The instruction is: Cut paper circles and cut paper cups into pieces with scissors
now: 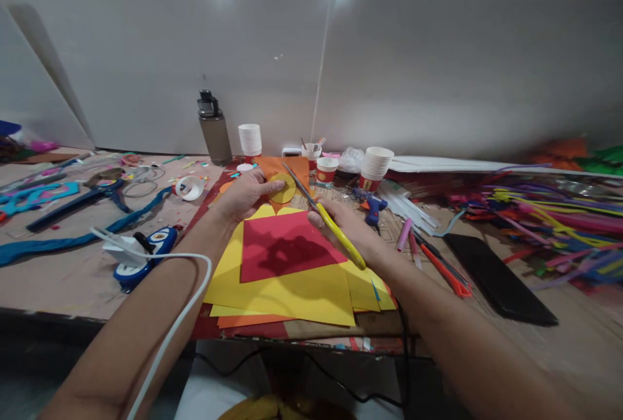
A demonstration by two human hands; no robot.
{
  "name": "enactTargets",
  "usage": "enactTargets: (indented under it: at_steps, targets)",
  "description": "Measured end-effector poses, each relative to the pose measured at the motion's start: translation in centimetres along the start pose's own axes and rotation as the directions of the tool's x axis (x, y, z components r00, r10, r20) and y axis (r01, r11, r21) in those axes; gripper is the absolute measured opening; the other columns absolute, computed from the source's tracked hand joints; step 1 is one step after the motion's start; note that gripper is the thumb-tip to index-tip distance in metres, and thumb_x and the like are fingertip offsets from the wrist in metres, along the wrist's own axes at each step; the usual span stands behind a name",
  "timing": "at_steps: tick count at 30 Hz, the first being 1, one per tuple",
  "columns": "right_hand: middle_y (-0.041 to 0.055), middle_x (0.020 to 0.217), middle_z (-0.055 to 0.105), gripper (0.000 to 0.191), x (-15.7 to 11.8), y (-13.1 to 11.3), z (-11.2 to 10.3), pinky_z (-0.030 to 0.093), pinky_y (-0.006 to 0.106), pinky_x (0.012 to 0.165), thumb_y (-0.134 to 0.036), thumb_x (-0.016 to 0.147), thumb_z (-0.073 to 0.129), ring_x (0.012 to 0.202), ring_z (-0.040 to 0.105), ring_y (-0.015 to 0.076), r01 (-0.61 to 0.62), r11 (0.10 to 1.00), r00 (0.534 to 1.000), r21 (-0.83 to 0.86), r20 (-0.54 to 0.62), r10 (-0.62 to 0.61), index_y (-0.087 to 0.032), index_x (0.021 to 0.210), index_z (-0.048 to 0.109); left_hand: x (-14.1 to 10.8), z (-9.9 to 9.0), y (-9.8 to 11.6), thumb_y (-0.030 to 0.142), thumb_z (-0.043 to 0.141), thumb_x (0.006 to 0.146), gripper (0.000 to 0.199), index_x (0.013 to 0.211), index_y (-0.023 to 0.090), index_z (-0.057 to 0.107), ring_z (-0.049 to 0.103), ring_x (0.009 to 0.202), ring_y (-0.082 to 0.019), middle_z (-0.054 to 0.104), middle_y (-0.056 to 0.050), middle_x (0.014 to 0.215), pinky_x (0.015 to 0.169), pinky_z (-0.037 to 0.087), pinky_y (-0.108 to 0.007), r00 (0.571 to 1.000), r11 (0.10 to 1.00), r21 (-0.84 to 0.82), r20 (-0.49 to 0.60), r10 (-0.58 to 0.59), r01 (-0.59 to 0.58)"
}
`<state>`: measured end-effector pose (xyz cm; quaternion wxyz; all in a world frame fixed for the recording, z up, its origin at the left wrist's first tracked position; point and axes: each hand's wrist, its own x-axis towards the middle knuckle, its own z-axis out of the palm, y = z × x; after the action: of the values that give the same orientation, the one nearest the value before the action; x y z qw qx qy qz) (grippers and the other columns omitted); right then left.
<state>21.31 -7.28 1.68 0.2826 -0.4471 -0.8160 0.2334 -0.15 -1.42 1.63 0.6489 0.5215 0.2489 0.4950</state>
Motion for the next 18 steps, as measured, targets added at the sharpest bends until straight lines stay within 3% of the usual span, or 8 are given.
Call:
enactTargets:
  at_steps: [10, 18]
  targets:
    - [-0.0009, 0.075, 0.049, 0.035, 0.0, 0.0, 0.0, 0.031, 0.025, 0.062, -0.052, 0.090, 0.046, 0.069, 0.043, 0.0132, 0.050, 0.998, 0.997, 0.030, 0.060, -0.051, -0.019, 0.078, 0.046, 0.2, -1.5, 0.3, 0.020, 0.080, 0.061, 0.033, 0.091, 0.011, 0.071, 0.069, 0.076, -0.019, 0.073, -0.009, 0.083, 0.070, 0.055, -0.028, 0.994, 0.988, 0.113, -0.024, -0.106, 0.108]
    - [-0.0010, 0.075, 0.051, 0.035, 0.0, 0.4, 0.5, 0.030, 0.025, 0.061, -0.053, 0.089, 0.046, 0.068, 0.044, 0.0131, 0.033, 0.999, 0.996, -0.025, 0.082, -0.031, -0.019, 0.078, 0.049, 0.6, -3.0, -0.4, 0.015, 0.079, 0.060, 0.031, 0.090, 0.010, 0.071, 0.069, 0.078, -0.020, 0.073, -0.010, 0.083, 0.074, 0.055, -0.030, 0.994, 0.985, 0.133, -0.039, -0.106, 0.110]
